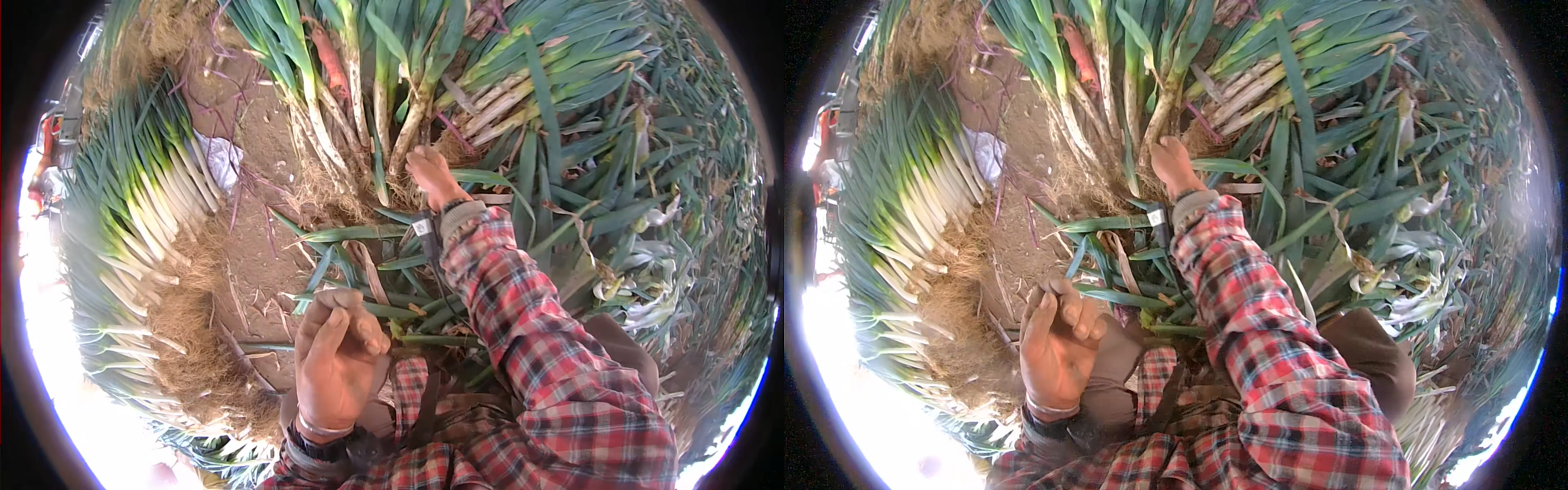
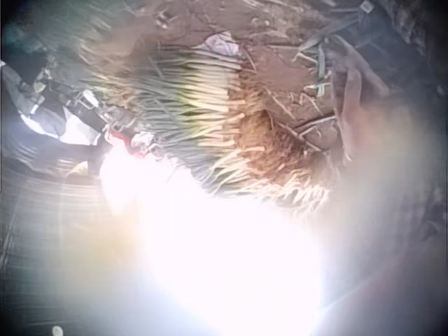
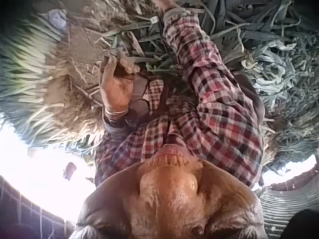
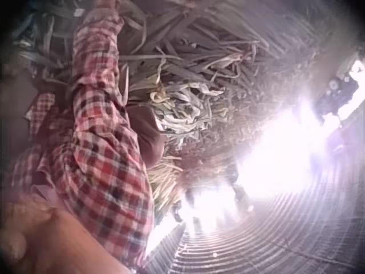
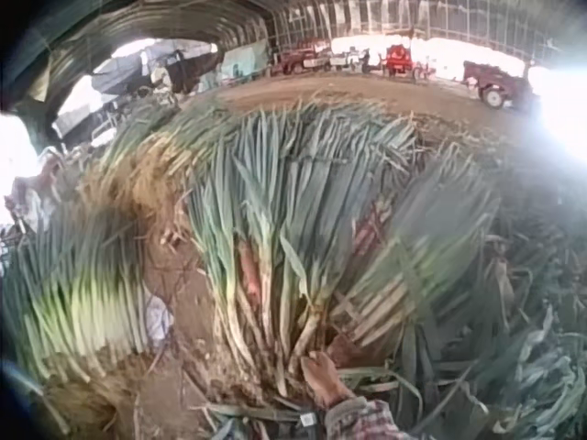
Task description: The person peels the outer layers and roots from leeks by hand, one at a time, and places the cleaned leeks onto a pile. They discard the scraps onto the ground as they work.
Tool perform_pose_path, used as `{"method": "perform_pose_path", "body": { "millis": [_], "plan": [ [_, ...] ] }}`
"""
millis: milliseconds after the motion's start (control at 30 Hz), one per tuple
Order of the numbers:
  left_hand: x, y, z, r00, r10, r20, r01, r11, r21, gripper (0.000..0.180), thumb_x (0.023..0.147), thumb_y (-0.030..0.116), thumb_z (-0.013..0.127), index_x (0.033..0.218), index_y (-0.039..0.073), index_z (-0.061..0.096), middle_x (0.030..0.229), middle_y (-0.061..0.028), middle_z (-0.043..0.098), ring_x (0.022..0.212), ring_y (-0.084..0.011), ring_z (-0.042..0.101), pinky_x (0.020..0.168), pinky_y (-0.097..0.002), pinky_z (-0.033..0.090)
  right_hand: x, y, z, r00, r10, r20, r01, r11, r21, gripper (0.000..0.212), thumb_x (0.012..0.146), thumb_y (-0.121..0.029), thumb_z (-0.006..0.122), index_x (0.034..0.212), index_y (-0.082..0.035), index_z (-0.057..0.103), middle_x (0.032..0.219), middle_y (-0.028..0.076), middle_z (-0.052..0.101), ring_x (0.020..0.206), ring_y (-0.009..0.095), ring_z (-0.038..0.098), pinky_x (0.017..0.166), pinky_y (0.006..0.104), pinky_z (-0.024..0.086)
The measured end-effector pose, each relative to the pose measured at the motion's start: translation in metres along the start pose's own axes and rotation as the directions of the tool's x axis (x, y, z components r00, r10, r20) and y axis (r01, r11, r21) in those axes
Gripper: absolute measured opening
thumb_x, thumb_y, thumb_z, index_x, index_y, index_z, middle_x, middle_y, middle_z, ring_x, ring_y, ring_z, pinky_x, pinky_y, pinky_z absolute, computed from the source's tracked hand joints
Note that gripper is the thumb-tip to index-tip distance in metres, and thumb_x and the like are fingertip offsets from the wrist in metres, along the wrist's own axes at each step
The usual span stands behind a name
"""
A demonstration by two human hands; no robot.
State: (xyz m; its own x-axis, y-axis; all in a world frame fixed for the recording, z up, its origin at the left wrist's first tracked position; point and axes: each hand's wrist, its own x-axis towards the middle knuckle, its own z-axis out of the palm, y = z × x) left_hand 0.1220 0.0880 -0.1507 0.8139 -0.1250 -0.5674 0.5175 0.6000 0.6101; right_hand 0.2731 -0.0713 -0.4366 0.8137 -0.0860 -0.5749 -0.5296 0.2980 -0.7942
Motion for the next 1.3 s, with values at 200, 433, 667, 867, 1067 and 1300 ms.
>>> {"method": "perform_pose_path", "body": {
  "millis": [200,433,667,867,1067,1300],
  "plan": [
    [0.043,0.01,-0.004,0.994,-0.088,-0.067,0.082,0.993,-0.087,0.019,0.097,0.011,0.05,0.111,0.0,0.054,0.08,-0.0075,0.06,0.069,-0.0151,0.056,0.063,-0.0287,0.043,0.049,-0.008,0.037,0.956,0.055,-0.287,-0.071,0.996,-0.046,0.06,0.087,-0.019,0.06,0.133,0.013,0.039,0.119,0.024,0.058,0.11,0.028,0.056,0.093,0.0368,0.042],
    [0.056,0.016,-0.004,0.99,-0.124,-0.062,0.124,0.992,0.005,0.018,0.097,0.02,0.053,0.107,0.005,0.054,0.077,-0.0019,0.052,0.067,-0.0155,0.051,0.064,-0.0318,0.044,0.053,-0.054,0.038,0.994,0.053,0.095,-0.08,0.948,0.308,0.052,0.082,-0.039,0.075,0.111,-0.004,0.05,0.087,0.005,0.057,0.073,0.015,0.056,0.071,0.0341,0.05],
    [0.035,0.007,-0.009,0.998,-0.061,-0.034,0.062,0.998,0.024,0.019,0.097,0.015,0.053,0.109,0.001,0.056,0.082,-0.0051,0.057,0.071,-0.0152,0.055,0.066,-0.0294,0.047,-0.067,-0.098,-0.007,0.992,-0.073,0.103,-0.007,0.783,0.622,0.023,0.091,-0.024,0.064,0.101,-0.011,0.047,0.071,-0.001,0.049,0.059,0.013,0.051,0.055,0.0319,0.046],
    [0.005,-0.011,-0.001,0.985,0.009,0.174,-0.047,0.976,0.214,0.022,0.098,0.017,0.053,0.113,0.001,0.056,0.097,-0.0083,0.063,0.084,-0.0167,0.062,0.073,-0.0302,0.052,-0.279,-0.083,-0.039,0.918,-0.162,0.362,-0.071,0.83,0.553,0.026,0.088,-0.017,0.066,0.104,-0.007,0.048,0.07,0.002,0.049,0.057,0.014,0.05,0.054,0.0292,0.042],
    [-0.014,-0.032,0.042,0.951,0.068,0.301,-0.112,0.985,0.134,0.032,0.098,0.022,0.055,0.123,0.002,0.053,0.106,-0.009,0.065,0.093,-0.0203,0.063,0.08,-0.0333,0.053,-0.399,-0.056,-0.061,0.783,-0.101,0.614,-0.183,0.905,0.383,0.03,0.086,-0.015,0.07,0.108,-0.008,0.051,0.078,0.005,0.054,0.063,0.016,0.049,0.058,0.0335,0.04],
    [-0.1,-0.004,0.055,0.751,0.357,0.556,-0.639,0.605,0.474,0.033,0.097,0.02,0.057,0.126,0.005,0.053,0.117,-0.0093,0.059,0.104,-0.0237,0.061,0.076,-0.0361,0.055,-0.457,-0.101,-0.054,0.752,-0.344,0.562,0.254,0.938,0.235,0.058,0.083,-0.026,0.075,0.13,-0.003,0.049,0.108,0.003,0.059,0.099,0.014,0.056,0.085,0.0285,0.046]
  ]
}}
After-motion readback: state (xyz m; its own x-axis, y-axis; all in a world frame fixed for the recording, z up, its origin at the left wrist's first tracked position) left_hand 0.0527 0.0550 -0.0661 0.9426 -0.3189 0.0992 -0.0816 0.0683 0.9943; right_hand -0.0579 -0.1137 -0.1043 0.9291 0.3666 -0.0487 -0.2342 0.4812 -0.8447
